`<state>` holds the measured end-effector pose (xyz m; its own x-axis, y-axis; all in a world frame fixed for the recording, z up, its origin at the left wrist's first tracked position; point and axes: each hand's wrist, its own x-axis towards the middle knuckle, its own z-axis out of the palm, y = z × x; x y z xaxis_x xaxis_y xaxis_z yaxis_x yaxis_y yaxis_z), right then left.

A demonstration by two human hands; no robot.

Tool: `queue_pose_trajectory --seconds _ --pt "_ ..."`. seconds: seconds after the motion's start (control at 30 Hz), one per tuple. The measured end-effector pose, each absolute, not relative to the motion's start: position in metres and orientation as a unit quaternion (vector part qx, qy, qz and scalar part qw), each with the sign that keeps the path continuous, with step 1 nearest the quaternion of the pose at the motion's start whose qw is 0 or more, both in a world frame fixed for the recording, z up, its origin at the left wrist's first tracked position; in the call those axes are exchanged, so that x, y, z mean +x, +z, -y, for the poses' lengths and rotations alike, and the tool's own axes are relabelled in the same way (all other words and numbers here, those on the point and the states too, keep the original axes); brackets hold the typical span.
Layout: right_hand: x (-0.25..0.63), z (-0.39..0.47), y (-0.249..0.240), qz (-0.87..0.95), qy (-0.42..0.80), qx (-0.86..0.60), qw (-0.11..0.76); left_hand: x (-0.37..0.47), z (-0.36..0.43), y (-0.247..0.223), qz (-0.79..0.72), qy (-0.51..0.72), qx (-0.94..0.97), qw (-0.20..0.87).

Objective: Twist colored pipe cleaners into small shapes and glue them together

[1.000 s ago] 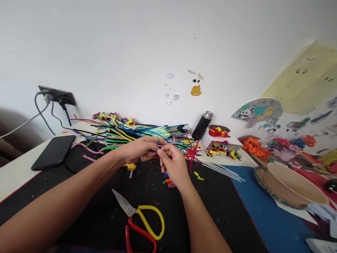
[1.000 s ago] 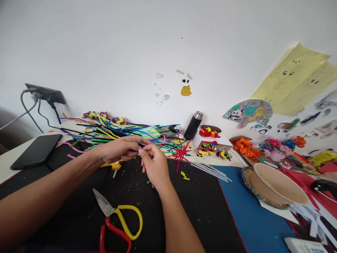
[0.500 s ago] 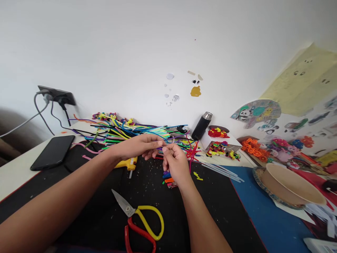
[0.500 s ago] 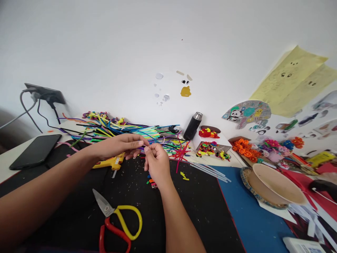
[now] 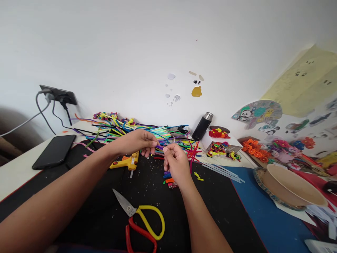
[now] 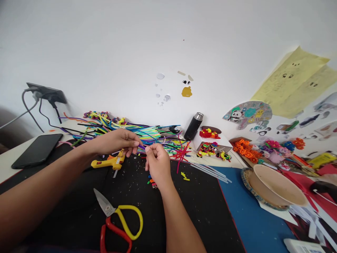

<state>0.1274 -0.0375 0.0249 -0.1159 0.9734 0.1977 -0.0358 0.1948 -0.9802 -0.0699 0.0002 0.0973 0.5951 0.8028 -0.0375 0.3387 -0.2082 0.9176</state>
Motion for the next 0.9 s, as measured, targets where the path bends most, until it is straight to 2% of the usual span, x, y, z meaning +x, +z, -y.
queue_pose_trajectory --seconds 0.4,0.73,0.9 --pt "0.129 0.039 0.032 0.559 0.491 -0.402 0.533 -0.07 -0.006 0.086 -0.382 0.3 0.657 0.576" --pt "0.127 0.041 0.034 0.549 0.494 -0.4 0.543 -0.069 -0.005 0.085 -0.364 0.34 0.656 0.566" --pt "0.127 0.041 0.033 0.539 0.524 -0.395 0.527 -0.069 -0.004 0.087 -0.377 0.32 0.684 0.537"
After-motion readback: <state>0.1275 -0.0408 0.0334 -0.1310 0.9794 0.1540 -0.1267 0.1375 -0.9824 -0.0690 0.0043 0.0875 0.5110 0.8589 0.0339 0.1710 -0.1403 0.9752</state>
